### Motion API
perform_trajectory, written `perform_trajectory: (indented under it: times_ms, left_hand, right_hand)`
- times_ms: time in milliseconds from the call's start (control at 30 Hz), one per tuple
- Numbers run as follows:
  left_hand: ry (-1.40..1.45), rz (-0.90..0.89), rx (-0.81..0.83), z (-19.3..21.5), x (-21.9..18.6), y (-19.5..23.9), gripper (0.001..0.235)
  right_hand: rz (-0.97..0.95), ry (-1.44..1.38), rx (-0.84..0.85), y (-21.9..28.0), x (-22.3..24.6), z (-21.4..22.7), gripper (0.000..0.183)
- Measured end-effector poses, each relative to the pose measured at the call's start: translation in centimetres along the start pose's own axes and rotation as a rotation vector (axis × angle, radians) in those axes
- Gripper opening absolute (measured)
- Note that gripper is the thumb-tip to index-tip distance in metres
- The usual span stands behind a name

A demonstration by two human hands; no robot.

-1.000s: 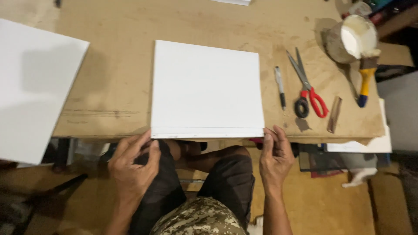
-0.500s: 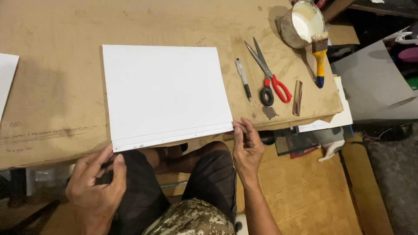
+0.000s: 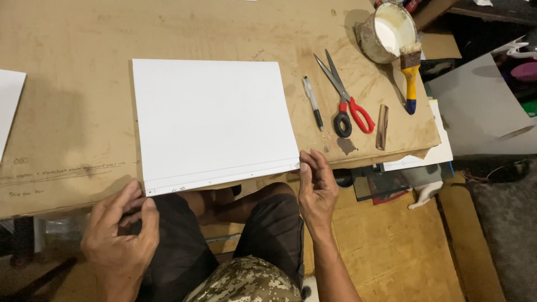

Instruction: Assembling a notepad by aligning paper sheets, applying glue to the spine with a brush, and trimming the edges with scissors.

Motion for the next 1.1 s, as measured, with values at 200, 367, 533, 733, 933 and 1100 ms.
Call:
perform_trajectory:
  times_ms: [200, 367, 533, 733, 933, 1100]
  left_hand:
    - [0.046, 0.058, 0.009, -0.1, -0.3, -0.5, 0.037]
    - [0.097, 0.182, 0.008, -0.3, 0.7, -0.4, 0.04]
    - [0.076, 0.075, -0.037, -0.1, 0.8, -0.1, 0.037]
    - [0.086, 0.192, -0.018, -0.5, 1.7, 1.2, 0.032]
    - [0.189, 0.345, 0.029, -1.0, 2.6, 1.7, 0.038]
    - [0.172, 0.284, 0.057, -0.8, 2.3, 1.6, 0.04]
  right_hand:
    - [0.034, 0.023, -0.02, 0.0, -0.7, 0.2, 0.034]
    - [0.043, 0.021, 0.001, 0.1, 0.7, -0.4, 0.034]
    - [-0.037, 0.005, -0.043, 0.4, 0.4, 0.4, 0.032]
    - [-0.089, 0.016, -0.069, 1.0, -2.2, 0.8, 0.034]
    - [-0.143, -0.048, -0.064, 0.9, -2.0, 0.8, 0.032]
    - [-0.133, -0.066, -0.087, 1.4, -2.1, 0.8, 0.033]
Point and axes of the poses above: each hand's wrist, its own y-axis away from the middle knuckle, its own z-axis out of the back of the hand, x = y × z, the point moved 8 cm from there along -y, towards the middle knuckle
